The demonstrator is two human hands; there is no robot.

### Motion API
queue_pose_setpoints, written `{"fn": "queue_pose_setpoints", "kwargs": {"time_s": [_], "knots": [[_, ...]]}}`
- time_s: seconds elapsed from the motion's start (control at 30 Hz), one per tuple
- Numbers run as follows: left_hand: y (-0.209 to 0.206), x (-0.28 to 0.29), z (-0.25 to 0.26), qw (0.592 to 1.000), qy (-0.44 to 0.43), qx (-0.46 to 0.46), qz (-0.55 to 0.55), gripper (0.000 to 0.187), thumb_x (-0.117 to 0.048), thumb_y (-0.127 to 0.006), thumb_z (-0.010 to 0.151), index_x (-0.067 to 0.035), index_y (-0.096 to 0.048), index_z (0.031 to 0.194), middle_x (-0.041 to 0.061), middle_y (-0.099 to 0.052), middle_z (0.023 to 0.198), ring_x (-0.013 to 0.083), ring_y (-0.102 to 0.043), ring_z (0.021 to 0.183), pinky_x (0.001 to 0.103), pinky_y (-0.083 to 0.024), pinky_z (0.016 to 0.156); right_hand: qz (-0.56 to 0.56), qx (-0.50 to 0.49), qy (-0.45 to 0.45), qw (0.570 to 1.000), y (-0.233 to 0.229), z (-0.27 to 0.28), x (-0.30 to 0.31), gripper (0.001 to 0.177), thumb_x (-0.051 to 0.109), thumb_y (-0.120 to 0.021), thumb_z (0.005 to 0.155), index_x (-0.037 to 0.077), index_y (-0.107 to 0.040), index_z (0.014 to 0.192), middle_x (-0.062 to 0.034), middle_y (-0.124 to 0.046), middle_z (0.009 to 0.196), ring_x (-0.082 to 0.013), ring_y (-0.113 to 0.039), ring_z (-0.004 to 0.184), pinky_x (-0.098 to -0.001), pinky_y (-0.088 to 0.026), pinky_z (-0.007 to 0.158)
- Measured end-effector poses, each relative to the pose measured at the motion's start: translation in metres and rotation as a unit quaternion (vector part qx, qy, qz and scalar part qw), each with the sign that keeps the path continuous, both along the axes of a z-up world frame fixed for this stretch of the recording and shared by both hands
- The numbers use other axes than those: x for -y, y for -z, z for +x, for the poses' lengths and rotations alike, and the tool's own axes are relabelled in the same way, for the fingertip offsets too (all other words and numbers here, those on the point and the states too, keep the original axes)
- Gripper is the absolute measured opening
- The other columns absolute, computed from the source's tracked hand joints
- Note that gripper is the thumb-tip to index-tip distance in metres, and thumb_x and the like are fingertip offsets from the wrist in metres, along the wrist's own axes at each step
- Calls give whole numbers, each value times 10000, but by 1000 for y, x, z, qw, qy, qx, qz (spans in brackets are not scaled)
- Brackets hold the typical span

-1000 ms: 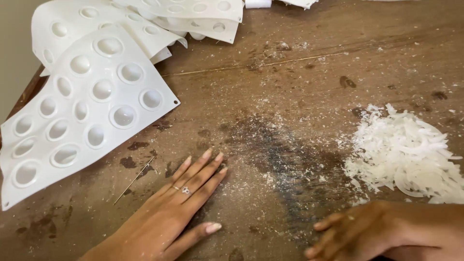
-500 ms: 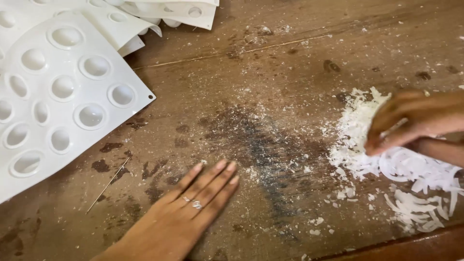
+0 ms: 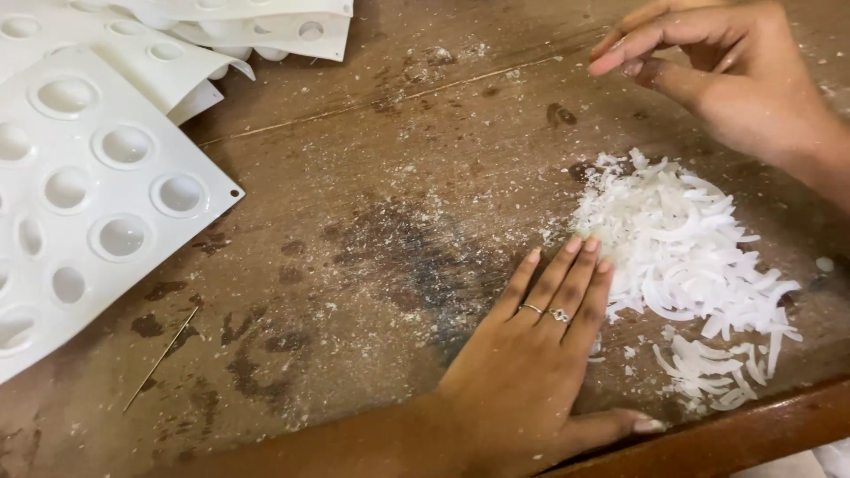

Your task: Removing small spherical wax objects from silicone molds and cleaning the workspace.

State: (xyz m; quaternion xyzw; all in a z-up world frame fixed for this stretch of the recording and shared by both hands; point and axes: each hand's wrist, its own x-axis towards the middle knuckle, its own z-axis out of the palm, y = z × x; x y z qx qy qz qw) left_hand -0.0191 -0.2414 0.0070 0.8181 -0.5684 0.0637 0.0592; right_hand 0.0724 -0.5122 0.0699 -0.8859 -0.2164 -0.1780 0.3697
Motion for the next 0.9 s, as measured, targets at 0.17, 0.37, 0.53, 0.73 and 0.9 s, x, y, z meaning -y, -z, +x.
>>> {"fn": "queue_pose_setpoints", "kwargs": {"time_s": [0.17, 0.37, 0.53, 0.73, 0.9], "knots": [[12, 54, 6, 994, -51, -52, -76, 1166, -780, -365, 974, 176, -49, 1563, 365, -87, 1660, 431, -50, 1580, 503, -30, 1270, 39, 3, 58, 998, -4, -4, 5, 259, -85, -545, 1007, 76, -712, 1121, -51, -707, 1161, -141, -665, 1089, -279, -540, 1021], [29, 116, 44, 996, -52, -29, -72, 1178, -785, -333, 916, 113, 90, 1551, 367, 11, 1630, 458, 1, 1537, 542, -52, 1237, 42, 7, 60, 997, -5, -5, 3, 285, -86, -514, 990, 71, -717, 1114, -62, -716, 1126, -143, -673, 1053, -302, -554, 1001], [15, 136, 71, 999, 15, -29, -34, 1118, -779, -368, 878, 50, -73, 1569, 325, -94, 1615, 443, -124, 1514, 625, -141, 1199, 91, 38, 46, 994, 2, 8, 35, 231, -100, -555, 996, 39, -706, 1104, -105, -712, 1134, -136, -695, 1010, -289, -593, 966], [-12, 130, 117, 964, 39, -87, -249, 537, -508, -481, 1032, -127, -568, 1401, 88, -728, 1103, 172, -700, 902, 420, -581, 945, 129, -40, 123, 983, -7, 7, 37, 103, 82, -655, 1057, 3, -710, 1022, -163, -706, 909, -178, -620, 611, -276, -531, 540], [-19, 159, 118, 936, -244, 254, 10, 569, -515, -395, 1088, -96, -516, 1454, 154, -658, 1240, 243, -631, 1057, 459, -495, 988, 211, 54, 115, 969, 40, 11, 39, 505, 394, -381, 1227, -23, -630, 1086, -159, -636, 909, -186, -564, 716, -293, -489, 653]]}}
